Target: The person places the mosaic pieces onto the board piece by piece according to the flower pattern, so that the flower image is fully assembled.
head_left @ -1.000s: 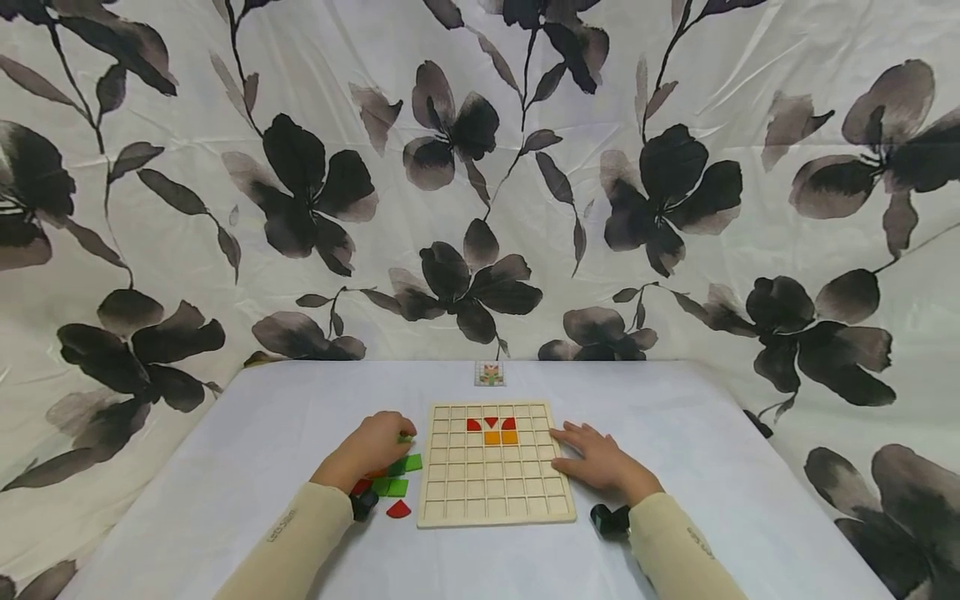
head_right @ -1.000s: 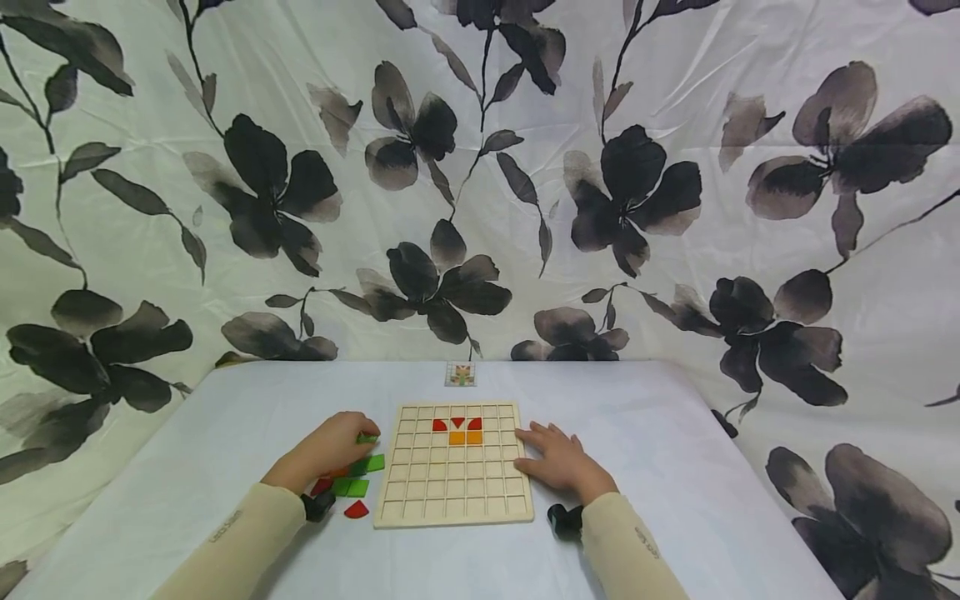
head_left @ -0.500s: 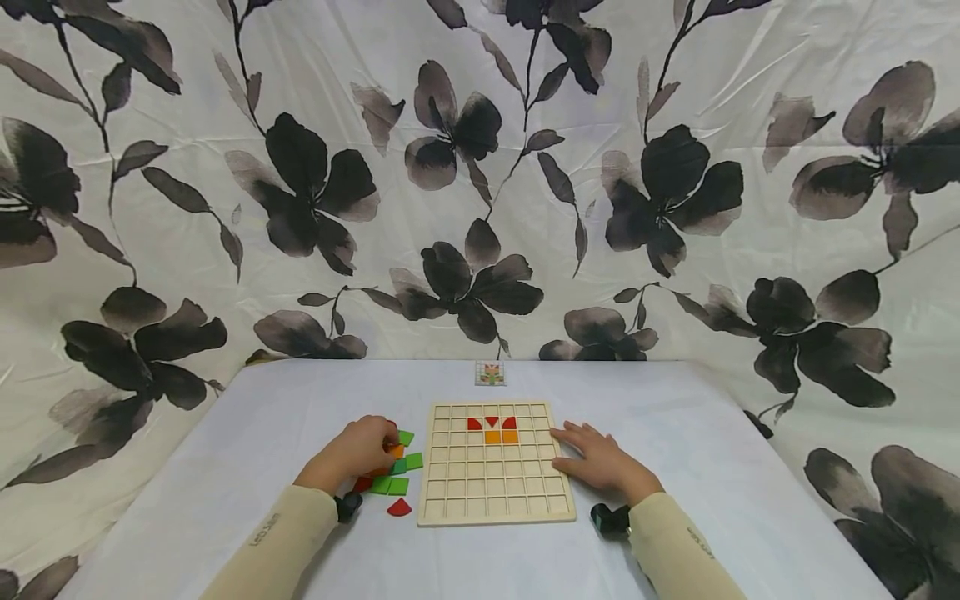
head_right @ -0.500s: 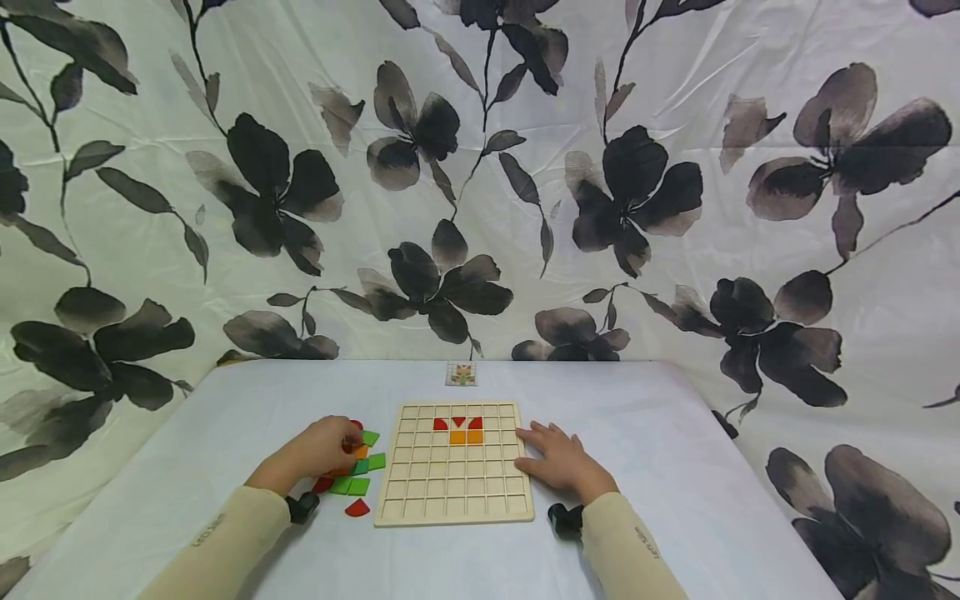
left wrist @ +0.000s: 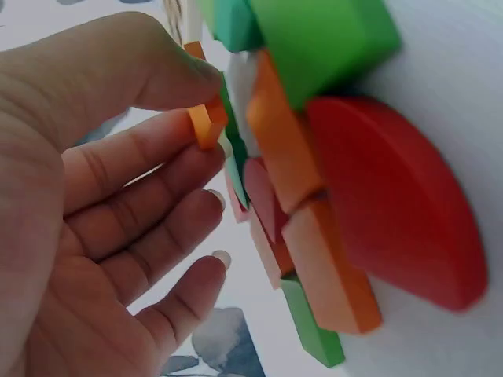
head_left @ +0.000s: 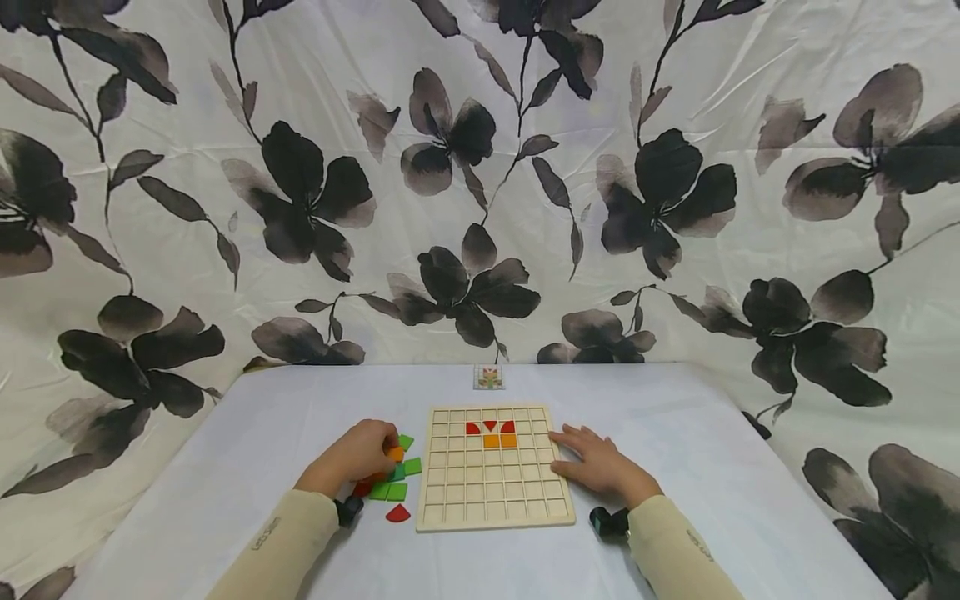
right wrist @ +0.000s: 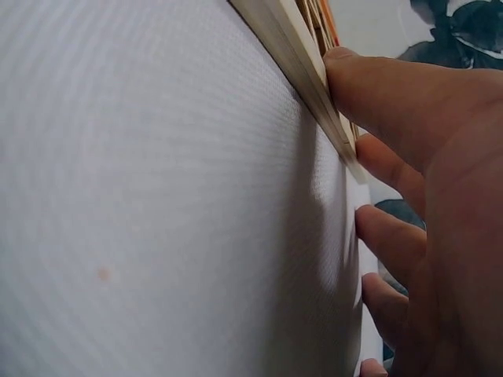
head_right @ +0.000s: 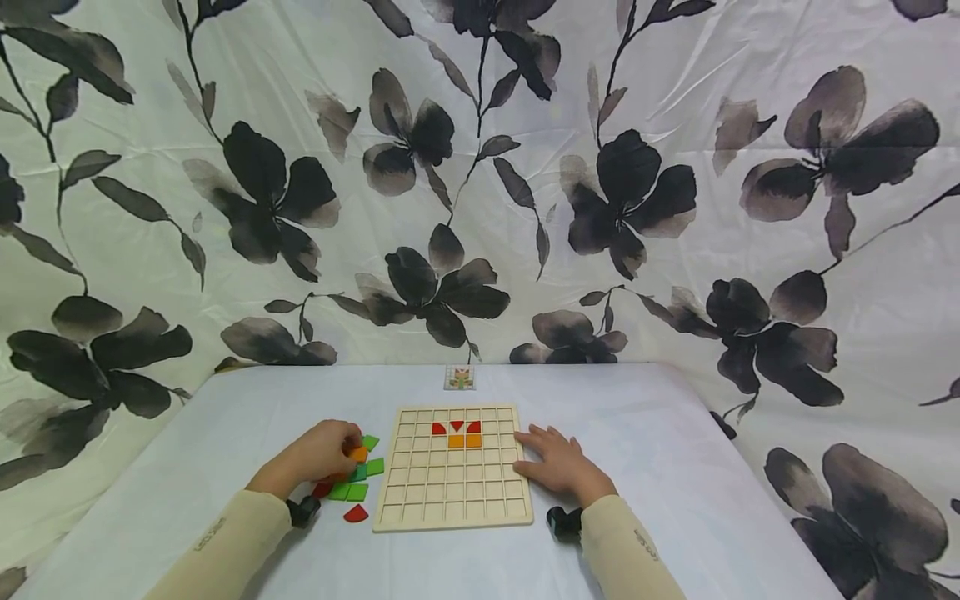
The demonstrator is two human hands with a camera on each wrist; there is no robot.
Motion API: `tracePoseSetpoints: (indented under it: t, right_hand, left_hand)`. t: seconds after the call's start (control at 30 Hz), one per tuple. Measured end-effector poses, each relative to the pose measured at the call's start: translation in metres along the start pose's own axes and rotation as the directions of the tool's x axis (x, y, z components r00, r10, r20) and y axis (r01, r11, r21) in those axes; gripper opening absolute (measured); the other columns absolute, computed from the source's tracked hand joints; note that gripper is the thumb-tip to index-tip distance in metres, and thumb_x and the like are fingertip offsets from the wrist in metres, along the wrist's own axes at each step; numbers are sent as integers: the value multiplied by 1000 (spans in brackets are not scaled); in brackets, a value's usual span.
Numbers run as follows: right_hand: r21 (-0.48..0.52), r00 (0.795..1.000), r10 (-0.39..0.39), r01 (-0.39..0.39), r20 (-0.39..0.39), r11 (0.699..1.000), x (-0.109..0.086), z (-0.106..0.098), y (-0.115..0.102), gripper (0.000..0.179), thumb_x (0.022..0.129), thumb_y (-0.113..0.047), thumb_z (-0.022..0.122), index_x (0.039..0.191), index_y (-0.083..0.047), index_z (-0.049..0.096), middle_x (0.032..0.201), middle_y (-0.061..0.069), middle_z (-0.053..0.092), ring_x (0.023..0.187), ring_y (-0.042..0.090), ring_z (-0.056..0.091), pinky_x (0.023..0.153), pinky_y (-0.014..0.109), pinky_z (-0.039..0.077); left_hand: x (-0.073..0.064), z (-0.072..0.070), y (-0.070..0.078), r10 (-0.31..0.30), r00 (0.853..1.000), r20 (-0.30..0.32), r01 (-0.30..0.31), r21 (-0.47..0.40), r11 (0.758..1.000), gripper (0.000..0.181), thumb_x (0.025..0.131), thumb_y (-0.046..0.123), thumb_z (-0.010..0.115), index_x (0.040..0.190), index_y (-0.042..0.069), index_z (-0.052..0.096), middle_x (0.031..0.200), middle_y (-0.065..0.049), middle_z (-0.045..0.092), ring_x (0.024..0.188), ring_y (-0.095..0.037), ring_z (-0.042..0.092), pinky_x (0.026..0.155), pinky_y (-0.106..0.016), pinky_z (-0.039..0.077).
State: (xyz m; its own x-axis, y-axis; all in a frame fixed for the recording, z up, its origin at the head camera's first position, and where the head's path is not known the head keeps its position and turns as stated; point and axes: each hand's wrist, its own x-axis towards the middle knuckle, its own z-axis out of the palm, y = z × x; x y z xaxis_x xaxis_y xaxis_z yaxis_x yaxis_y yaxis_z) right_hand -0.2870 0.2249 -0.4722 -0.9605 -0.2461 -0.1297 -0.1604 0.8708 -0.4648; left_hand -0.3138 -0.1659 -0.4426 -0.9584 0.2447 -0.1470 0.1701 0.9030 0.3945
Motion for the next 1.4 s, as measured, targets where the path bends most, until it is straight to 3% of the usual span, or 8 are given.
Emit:
tracePoseSetpoints:
  t: [0.1,0.27,0.53,0.8,0.97,1.4]
  right_hand:
    - [1,1000,-4,4,3,1000,-1,1,0,59,91,-48,59,145,-25,46,157,10,33,147,39,20,114,66,10]
    - [-6,1000,3,-3,4,1000,-2,0,-2,59,92,-47,59,145,-25,46,157,10,33,147,39,20,114,66,10]
    - [-16,1000,-5,5,-7,1000,-1,0,-1,59,92,-44,58,146,-23,44,157,11,33,147,40,19,113,68,10]
    - [16,1000,-5,5,3,1000,-2,0,-2,58,92,-37,59,146,-22,44,157,11,32,147,41,18,113,68,7]
    - [17,1000,-1,1,16,1000,-3,-2,-3,57,92,-32,59,146,-21,44,157,13,31,147,42,17,113,69,6]
    - [22,1000,-4,4,10,1000,0,2,1,58,90,-32,58,145,-21,45,157,12,31,147,41,18,112,69,7]
  left_hand:
    - [0,1,5,-7,1000,-18,6,-36,999,25,78,16,75,101,10,67,96,-2,63,87,-19,52,87,-39,51]
    - [5,4,14,37,998,-59,-40,-52,998,29,81,26,76,104,11,69,98,-1,66,90,-17,54,94,-41,49]
    - [14,5,33,62,996,-64,-67,-82,994,31,81,25,77,108,10,70,101,-1,66,91,-18,54,93,-41,49]
    - [23,14,47,170,981,-90,-178,-88,980,25,82,21,76,104,10,70,102,-1,67,97,-18,60,92,-40,49]
    - [28,20,57,208,974,-84,-215,-84,973,27,82,23,76,105,9,70,100,-2,68,93,-17,60,89,-39,50]
    - [39,32,83,197,979,-51,-199,-46,979,20,85,17,72,101,7,69,98,-4,66,89,-18,56,88,-39,50]
